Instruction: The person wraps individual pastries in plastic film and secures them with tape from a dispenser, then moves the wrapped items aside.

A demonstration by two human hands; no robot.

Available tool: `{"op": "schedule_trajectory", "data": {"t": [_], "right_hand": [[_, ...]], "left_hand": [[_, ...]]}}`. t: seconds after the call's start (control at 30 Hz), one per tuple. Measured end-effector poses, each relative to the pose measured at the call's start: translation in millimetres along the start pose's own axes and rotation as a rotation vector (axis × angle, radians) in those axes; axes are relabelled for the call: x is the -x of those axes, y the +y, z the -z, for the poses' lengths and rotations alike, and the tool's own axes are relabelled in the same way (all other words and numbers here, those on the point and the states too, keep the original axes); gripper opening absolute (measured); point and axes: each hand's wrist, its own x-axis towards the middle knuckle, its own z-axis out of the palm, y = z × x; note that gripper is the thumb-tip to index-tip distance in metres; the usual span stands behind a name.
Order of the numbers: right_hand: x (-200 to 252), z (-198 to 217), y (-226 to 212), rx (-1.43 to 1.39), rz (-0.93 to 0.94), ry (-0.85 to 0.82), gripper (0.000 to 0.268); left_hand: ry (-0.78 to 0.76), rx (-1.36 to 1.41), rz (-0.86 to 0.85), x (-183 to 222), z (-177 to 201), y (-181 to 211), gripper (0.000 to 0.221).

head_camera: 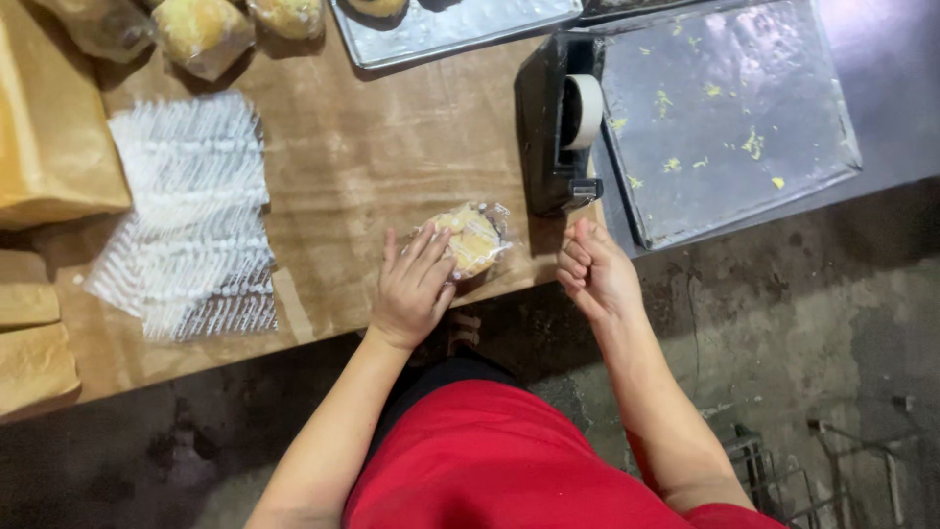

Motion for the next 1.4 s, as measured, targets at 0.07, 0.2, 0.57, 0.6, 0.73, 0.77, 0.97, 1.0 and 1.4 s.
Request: {"op": "schedule_trajectory", "data": {"t": [0.07, 0.2, 0.57, 0.6, 0.73, 0.77, 0.97, 1.0, 1.4], "right_hand": [[13, -10, 9, 0.057, -0.006, -0.015, 0.020], [30, -40, 49, 0.434, 0.093, -0.083, 0.018], [6, -75, 71, 1.109, 0.428, 0.008, 0.050], [8, -76, 70, 1.176, 0.511, -0.026, 0.053], [18, -78, 63, 1.200, 0.422, -0.039, 0.066], [20, -80, 60, 1.194, 0.452, -0.016, 0.066], [26, -79, 40, 1.392, 0.233, -0.032, 0.077], [27, -75, 39, 1.429, 0.454, -0.095, 0.080], [1, -88, 74, 1.147, 0.509, 0.115, 0.080]], "left_hand": [[-0.020, 0.016, 0.007, 2, -1, 0, 0.034], [-0.002, 0.009, -0.011, -2, -2, -1, 0.034], [-0.009, 0.023, 0.001, -1, -7, -6, 0.037], [-0.032, 0.022, 0.020, -1, -5, -4, 0.039], [-0.073, -0.016, -0.068, -11, 4, -4, 0.054], [-0.107, -0.047, -0.037, -14, 7, -3, 0.057], [-0.125, 0.015, 0.021, -30, 17, 6, 0.056], [-0.122, 0.017, 0.006, -33, 18, 5, 0.056], [-0.193, 1.026, 0.678, -25, -21, -71, 0.055]]}}
